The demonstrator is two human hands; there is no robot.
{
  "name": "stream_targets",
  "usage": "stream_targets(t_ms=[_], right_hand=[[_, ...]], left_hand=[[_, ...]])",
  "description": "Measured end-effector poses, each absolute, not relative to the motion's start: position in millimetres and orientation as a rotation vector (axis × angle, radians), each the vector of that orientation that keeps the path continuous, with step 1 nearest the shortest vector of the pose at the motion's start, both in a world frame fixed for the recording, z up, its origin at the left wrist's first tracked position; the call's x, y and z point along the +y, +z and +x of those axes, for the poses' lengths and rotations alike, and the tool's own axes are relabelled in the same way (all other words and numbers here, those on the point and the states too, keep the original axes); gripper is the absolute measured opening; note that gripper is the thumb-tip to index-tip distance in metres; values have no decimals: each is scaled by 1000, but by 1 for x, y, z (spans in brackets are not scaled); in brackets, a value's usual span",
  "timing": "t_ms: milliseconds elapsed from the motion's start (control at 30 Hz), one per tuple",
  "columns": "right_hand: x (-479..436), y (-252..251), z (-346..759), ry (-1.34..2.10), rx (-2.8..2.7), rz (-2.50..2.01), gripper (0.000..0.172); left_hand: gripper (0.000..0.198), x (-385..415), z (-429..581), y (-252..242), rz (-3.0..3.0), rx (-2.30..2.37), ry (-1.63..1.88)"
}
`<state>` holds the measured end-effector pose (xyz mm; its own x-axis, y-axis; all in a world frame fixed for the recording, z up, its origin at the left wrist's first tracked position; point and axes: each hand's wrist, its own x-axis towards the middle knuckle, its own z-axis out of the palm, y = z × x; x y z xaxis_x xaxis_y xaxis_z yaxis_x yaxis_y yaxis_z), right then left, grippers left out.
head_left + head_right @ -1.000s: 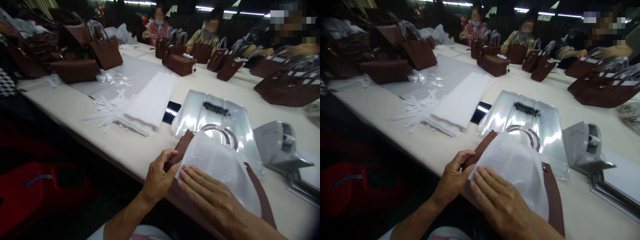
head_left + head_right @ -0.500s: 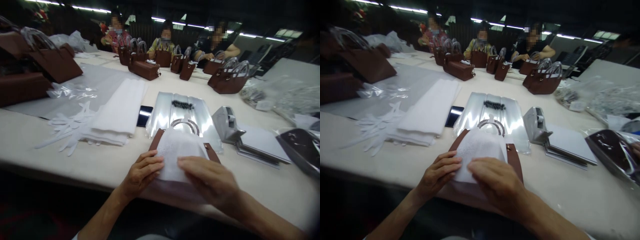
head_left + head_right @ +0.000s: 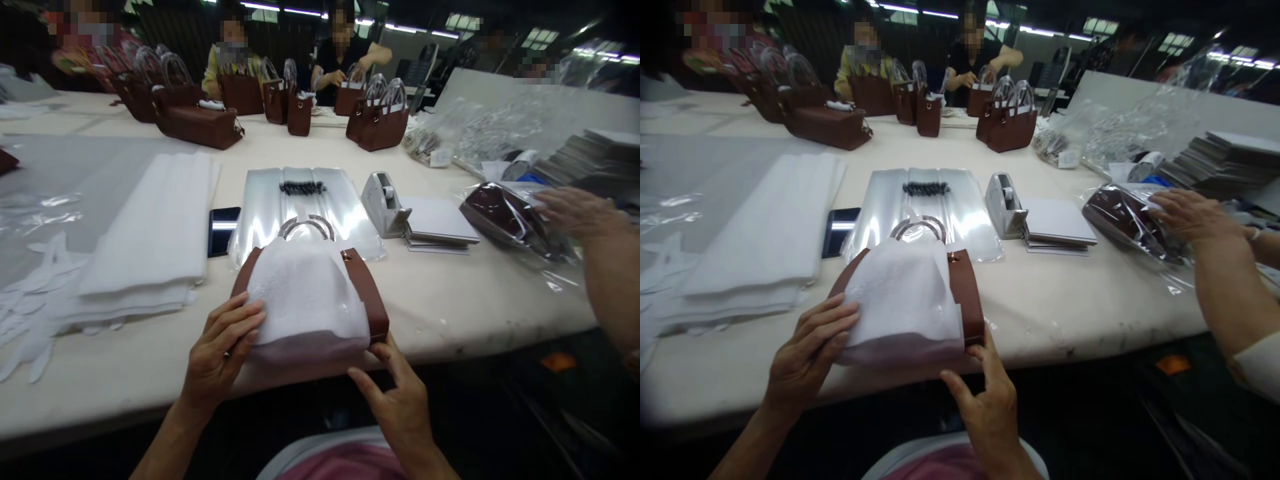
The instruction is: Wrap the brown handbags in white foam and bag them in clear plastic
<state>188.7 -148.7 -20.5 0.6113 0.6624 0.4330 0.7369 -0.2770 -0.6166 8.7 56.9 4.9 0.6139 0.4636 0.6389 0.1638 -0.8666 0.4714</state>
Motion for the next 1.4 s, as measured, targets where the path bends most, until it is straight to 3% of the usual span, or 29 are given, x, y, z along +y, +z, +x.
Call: stream_targets(t_ms=[167,567,767,900,1000,1100,1233,1400], right_hand=[[-137,-19,190,-96,-1066,-1959,17],[-137,-5,223,226,-1115,-1800,21],[-140,2,248,487,-1130,-1808,19],[-139,34,271,254,-1218,-1899,16],[-111,68,284,1,-1267,-1886,12],[-63,94,284,27,-1483,-1898,17],[1,107,272,114,-1905,-2150,46],[49,113,263,316,-2017,-2457,27]], left_hand=[[28,58,9,11,2538,469,1094],[33,56,18,32,2665,413,1070],[34,47,20,19,2683,453,1064],[32,44,14,13,2705,456,1036],[31,46,11,11,2728,421,1030],[31,48,9,9,2747,394,1026],[28,46,10,7,2734,430,1013],[27,43,12,8,2658,478,1052]])
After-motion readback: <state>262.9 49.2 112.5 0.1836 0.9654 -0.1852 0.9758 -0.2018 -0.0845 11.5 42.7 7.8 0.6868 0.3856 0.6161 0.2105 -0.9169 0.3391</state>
